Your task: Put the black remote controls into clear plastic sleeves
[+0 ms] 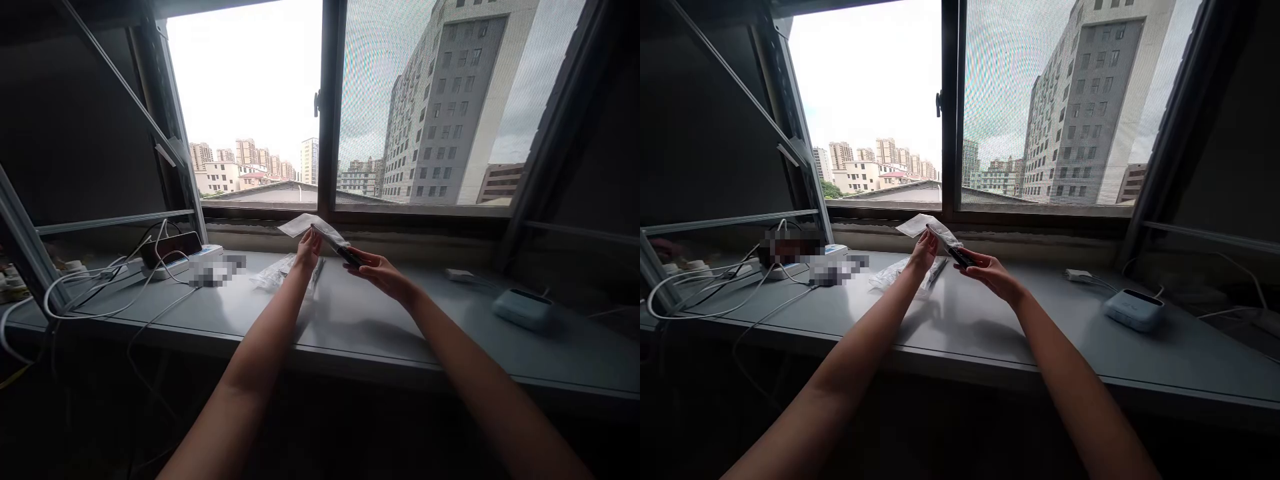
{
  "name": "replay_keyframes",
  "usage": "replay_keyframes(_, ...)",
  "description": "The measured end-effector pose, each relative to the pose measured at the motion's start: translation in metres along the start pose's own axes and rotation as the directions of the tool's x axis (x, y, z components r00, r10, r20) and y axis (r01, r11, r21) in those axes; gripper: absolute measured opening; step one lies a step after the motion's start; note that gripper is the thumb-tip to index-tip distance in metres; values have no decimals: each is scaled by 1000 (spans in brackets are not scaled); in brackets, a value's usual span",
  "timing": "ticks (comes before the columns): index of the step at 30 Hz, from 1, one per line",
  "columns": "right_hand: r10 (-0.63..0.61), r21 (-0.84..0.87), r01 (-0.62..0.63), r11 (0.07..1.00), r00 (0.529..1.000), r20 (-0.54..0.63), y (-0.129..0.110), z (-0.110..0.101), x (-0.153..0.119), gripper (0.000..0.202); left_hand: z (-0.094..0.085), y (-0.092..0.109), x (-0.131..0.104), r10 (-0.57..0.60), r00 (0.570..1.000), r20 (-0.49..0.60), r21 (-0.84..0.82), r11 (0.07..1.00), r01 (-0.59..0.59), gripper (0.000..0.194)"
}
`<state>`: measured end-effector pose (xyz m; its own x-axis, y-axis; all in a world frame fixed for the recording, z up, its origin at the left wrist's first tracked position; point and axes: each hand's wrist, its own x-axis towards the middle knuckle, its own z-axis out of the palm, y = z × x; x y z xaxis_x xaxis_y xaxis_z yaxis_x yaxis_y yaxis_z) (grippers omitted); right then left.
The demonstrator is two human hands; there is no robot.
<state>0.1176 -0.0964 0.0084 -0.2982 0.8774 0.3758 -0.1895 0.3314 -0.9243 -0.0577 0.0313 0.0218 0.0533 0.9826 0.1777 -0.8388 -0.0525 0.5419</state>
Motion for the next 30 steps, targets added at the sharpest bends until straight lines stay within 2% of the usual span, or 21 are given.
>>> replay_keyframes(2, 2, -5, -2, 1000, 1000, 4, 0, 0, 0, 64, -1, 1, 1, 3, 1000, 12, -8, 1000, -3, 25)
replay_keyframes(5, -3, -16, 3, 1000, 1000, 8, 0, 0, 0, 66, 0, 3, 1, -7, 1000, 15, 10, 1000, 7, 25)
replay_keyframes(10, -3, -11, 3, 1000, 1000, 2, 0, 2, 0, 65, 5, 6, 1, -21, 999, -30, 32, 999, 22, 12)
replay_keyframes(16, -21, -25, 20, 999, 1000, -14, 1, 2, 0, 65, 6, 3, 2, -30, 999, 20, 70, 997, 28, 5)
replay_keyframes(22, -18, -54, 17, 998, 999, -29, 3, 1, 2, 64, 5, 3, 5, -9, 999, -39, 34, 999, 10, 20)
replay_keyframes(25, -32, -39, 30, 999, 998, -47, 3, 0, 2, 65, 5, 4, 5, -6, 1000, -12, 28, 1000, 6, 24)
replay_keyframes(30, -38, 3, 39, 999, 999, -22, -2, 1, 1, 63, 4, 4, 2, -14, 999, 35, 67, 998, 12, 15)
